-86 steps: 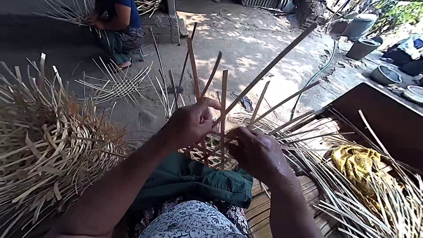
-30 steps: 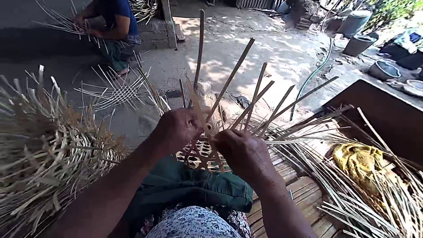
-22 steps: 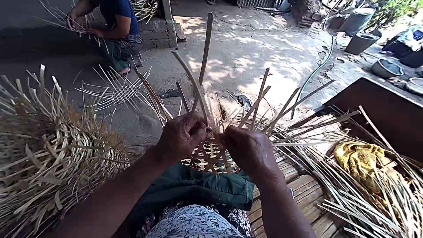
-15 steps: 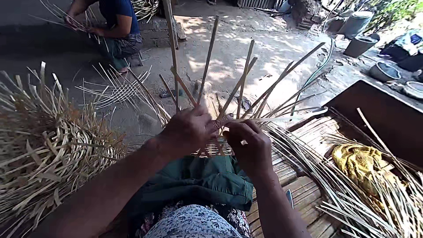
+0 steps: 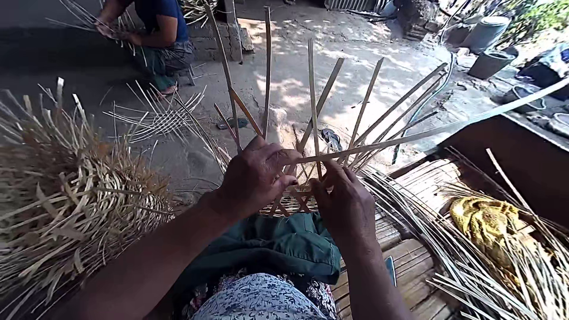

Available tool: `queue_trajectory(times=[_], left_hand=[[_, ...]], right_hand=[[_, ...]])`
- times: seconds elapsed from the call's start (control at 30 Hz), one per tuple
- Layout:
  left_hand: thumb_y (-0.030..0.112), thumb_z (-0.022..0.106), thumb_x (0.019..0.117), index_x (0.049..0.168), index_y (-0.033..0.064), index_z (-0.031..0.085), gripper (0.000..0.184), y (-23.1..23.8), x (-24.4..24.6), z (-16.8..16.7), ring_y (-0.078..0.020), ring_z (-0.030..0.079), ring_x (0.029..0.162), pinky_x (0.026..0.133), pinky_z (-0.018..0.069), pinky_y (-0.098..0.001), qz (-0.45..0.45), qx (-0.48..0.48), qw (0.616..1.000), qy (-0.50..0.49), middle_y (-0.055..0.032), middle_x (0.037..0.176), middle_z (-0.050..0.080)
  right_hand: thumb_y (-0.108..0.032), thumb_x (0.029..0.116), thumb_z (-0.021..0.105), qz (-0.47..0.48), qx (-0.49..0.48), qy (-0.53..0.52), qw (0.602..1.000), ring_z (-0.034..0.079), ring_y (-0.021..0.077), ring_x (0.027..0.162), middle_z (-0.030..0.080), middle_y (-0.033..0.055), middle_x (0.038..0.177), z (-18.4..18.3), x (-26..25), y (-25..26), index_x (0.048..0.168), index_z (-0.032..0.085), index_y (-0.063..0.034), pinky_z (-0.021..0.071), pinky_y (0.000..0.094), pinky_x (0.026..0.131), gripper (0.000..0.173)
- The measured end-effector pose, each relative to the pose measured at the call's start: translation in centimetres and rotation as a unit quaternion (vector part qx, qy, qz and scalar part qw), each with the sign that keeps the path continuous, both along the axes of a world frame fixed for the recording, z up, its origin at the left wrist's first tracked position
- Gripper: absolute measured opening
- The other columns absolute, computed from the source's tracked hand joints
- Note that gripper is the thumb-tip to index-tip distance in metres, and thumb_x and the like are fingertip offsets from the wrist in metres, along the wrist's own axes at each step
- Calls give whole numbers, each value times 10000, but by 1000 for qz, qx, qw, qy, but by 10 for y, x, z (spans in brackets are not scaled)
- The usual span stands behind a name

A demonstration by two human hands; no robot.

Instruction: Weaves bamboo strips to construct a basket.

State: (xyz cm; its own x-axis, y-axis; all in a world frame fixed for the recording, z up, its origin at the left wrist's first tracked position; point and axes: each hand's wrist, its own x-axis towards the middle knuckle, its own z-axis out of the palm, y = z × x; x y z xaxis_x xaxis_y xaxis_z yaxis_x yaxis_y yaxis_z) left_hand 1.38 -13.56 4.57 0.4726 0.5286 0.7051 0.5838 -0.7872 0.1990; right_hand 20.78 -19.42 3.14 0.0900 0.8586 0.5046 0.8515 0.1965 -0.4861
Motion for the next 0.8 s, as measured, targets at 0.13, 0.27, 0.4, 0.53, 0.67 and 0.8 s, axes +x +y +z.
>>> queue_trajectory(times=[0.13,0.27,0.4,0.53,0.67,0.8], left_hand=[[229,787,853,1066,96,735,257,4,-7,-4,-162,593,861,786,480,-337,-71,-43,995,-63,-1,892,702],[168,736,848,1036,96,716,201,17,-21,-13,-168,604,911,830,503,-346,-62,-42,993,-87,-17,946,708],[155,585,945,1170,85,753,289,19,-20,-16,-313,635,847,710,532,-441,26,34,999,20,-116,920,709],[154,589,951,1135,135,788,272,6,-12,-10,-328,640,844,659,532,-453,37,28,996,72,-126,935,697],[166,700,904,1299,180,690,395,2,-20,13,-63,585,738,628,496,-243,-40,-217,974,-46,57,944,695],[-3,710,915,1192,89,715,292,8,-26,23,-37,555,575,500,473,-172,-150,-423,879,-160,19,843,694]], right_hand=[[-116,873,744,69,-6,86,994,604,141,645,644,34,805,2,5,4,1011,746,-92,525,340,573,139],[-64,851,747,272,-80,348,893,694,73,711,740,-2,848,-17,25,27,951,722,-66,614,274,652,103],[-163,965,664,224,54,70,970,709,104,792,736,49,990,-12,4,9,1153,744,-73,621,280,686,223],[-179,965,640,87,42,-100,990,684,285,741,689,117,918,-2,-5,-1,1296,697,-104,563,459,587,344],[-256,995,618,139,-12,-78,987,662,225,599,687,51,753,11,14,3,1066,740,-131,532,454,512,189],[-350,1034,582,190,-142,-4,971,586,135,545,593,-2,638,21,23,11,939,696,-124,503,388,525,270]])
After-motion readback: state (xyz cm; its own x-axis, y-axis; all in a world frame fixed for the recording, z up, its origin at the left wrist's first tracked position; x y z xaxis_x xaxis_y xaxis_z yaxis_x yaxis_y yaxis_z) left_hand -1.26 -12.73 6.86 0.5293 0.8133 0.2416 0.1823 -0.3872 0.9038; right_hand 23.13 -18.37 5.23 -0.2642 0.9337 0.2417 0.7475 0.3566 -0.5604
